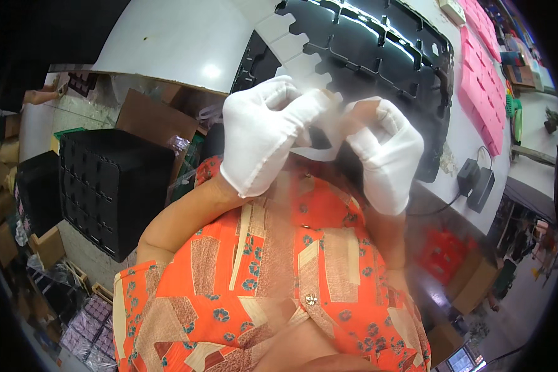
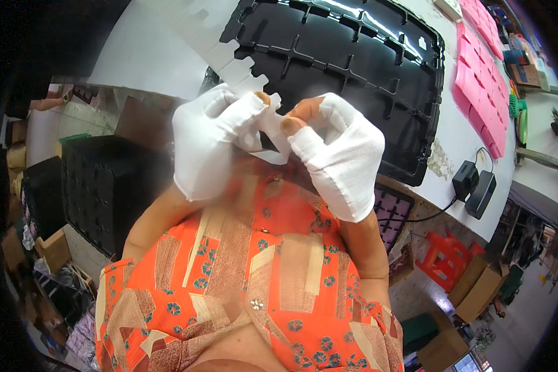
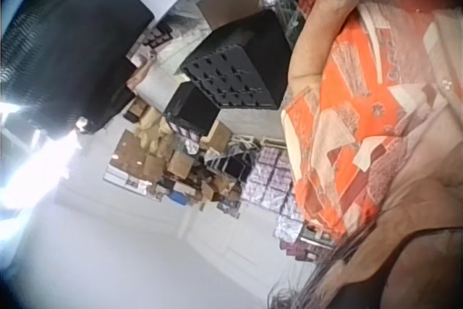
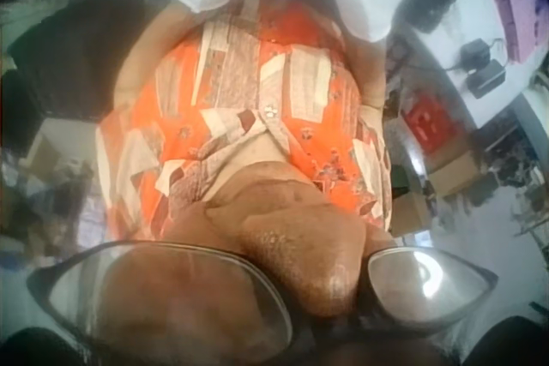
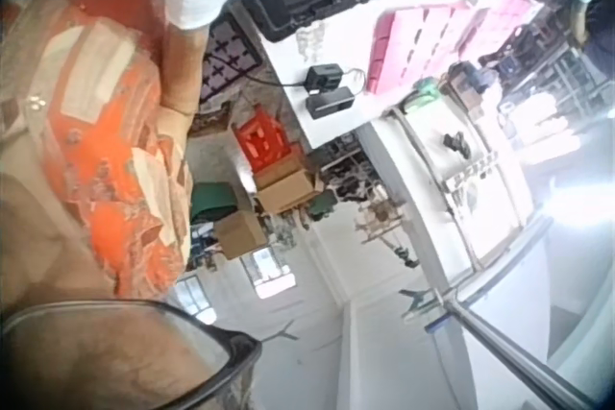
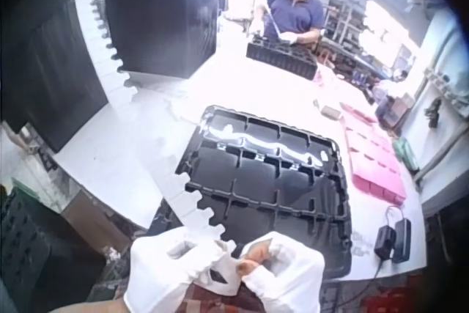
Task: Assembling plastic trays by applying adhesive pads and inserting foam liners.
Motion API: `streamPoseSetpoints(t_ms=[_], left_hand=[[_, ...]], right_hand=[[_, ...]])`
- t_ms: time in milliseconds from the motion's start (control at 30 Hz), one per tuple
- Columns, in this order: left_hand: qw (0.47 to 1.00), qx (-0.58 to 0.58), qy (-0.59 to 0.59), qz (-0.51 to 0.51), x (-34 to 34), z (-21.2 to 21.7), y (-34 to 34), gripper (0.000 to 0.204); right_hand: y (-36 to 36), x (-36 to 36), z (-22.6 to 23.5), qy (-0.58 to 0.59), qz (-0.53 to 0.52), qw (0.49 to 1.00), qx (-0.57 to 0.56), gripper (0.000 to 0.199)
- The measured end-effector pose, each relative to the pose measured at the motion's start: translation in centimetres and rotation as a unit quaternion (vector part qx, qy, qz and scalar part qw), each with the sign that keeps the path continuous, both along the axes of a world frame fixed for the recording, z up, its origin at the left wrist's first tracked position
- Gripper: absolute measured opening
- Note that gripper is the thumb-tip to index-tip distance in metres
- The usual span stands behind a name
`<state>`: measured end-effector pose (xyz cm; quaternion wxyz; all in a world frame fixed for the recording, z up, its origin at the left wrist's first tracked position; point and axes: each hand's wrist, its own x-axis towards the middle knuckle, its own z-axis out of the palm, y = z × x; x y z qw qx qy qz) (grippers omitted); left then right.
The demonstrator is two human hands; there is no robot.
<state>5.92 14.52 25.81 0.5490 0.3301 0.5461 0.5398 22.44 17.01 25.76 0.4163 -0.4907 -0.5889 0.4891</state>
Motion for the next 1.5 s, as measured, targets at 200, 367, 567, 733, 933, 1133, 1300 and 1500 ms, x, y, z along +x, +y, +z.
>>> streamPoseSetpoints(t_ms=[200,367,567,733,933,1133,1300,1500], left_hand=[[0.997,-0.068,-0.031,0.030,0.8,0.3,0.2,0.021],[0.902,0.235,0.351,-0.088,-2.5,-1.5,-0.1,0.015],[0.955,-0.078,0.287,0.007,-12.7,-1.6,-2.5,0.024],[0.928,-0.169,0.326,0.060,-29.4,-10.7,-4.7,0.036],[0.785,-0.204,0.578,0.092,-33.3,-11.7,-5.4,0.066],[0.863,-0.236,0.434,0.105,-28.0,-12.8,-4.3,0.056],[0.885,-0.141,0.420,0.146,-26.3,-12.2,-3.5,0.044],[0.813,-0.013,0.495,0.308,-20.5,-7.0,-2.5,0.025]], right_hand=[[-0.9,0.0,-1.2,-0.306,-0.024,0.786,0.537,0.027],[-2.0,4.5,2.3,-0.303,0.033,0.858,0.414,0.022],[2.6,16.4,-0.4,-0.242,-0.119,0.959,0.084,0.008],[4.2,19.1,-1.4,-0.290,0.001,0.950,0.114,0.011],[5.2,16.1,-1.4,-0.362,0.065,0.908,0.199,0.013],[5.9,18.1,-3.4,-0.410,0.044,0.877,0.248,0.016],[6.1,17.9,-4.3,-0.401,-0.048,0.880,0.250,0.026],[5.0,17.5,-4.1,-0.418,-0.073,0.866,0.266,0.032]])
